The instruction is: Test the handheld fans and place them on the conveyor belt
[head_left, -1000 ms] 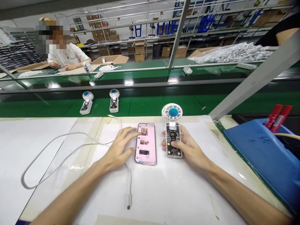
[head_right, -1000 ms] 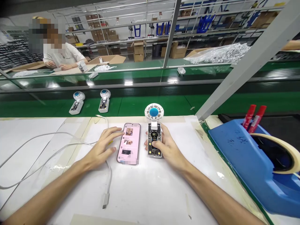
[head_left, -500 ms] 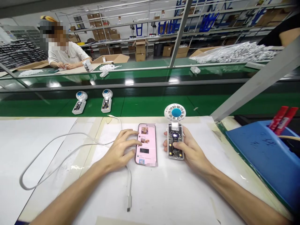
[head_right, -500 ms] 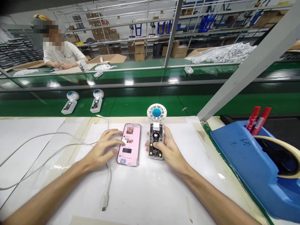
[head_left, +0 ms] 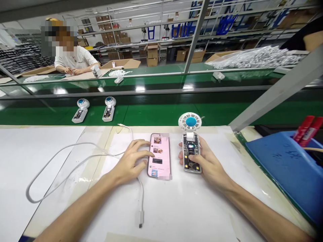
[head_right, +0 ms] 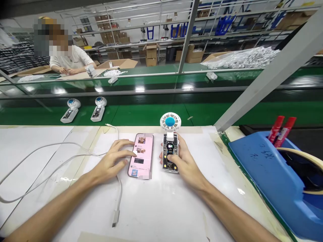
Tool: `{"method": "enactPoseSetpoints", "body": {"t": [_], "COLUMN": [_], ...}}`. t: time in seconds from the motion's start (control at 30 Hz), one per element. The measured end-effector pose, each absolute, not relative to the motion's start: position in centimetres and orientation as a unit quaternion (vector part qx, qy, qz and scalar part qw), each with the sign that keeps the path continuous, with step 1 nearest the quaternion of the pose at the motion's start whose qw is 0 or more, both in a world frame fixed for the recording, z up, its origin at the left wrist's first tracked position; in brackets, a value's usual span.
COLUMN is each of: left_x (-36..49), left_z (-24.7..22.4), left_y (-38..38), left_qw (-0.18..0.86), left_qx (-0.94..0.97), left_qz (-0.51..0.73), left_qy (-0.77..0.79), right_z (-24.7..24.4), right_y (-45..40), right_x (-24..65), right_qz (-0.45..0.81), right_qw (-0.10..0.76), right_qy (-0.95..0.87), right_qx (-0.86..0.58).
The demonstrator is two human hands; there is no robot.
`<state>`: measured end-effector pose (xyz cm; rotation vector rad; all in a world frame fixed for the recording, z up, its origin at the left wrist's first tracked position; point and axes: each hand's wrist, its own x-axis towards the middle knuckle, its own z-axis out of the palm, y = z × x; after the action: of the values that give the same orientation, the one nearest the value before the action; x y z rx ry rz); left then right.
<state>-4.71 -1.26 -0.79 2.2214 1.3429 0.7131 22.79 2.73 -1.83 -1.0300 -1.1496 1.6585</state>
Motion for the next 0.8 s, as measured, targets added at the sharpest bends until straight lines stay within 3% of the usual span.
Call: {"method": "enactPoseSetpoints", "body": {"t": [0.8], "left_x": [-4.7], "left_z": [-1.0], "left_y": [-1.5], "left_qw": [0.211], "left_qx": [0.811], "left_qz": [0.251], "left_qy": [0.484], "right_z": [1.0], "right_y": [0.4], "right_x": [22.9], "right_qz": [0.646], "right_qw": [0.457], "right_qy": [-0.496], "right_qx": [-0.357]}}
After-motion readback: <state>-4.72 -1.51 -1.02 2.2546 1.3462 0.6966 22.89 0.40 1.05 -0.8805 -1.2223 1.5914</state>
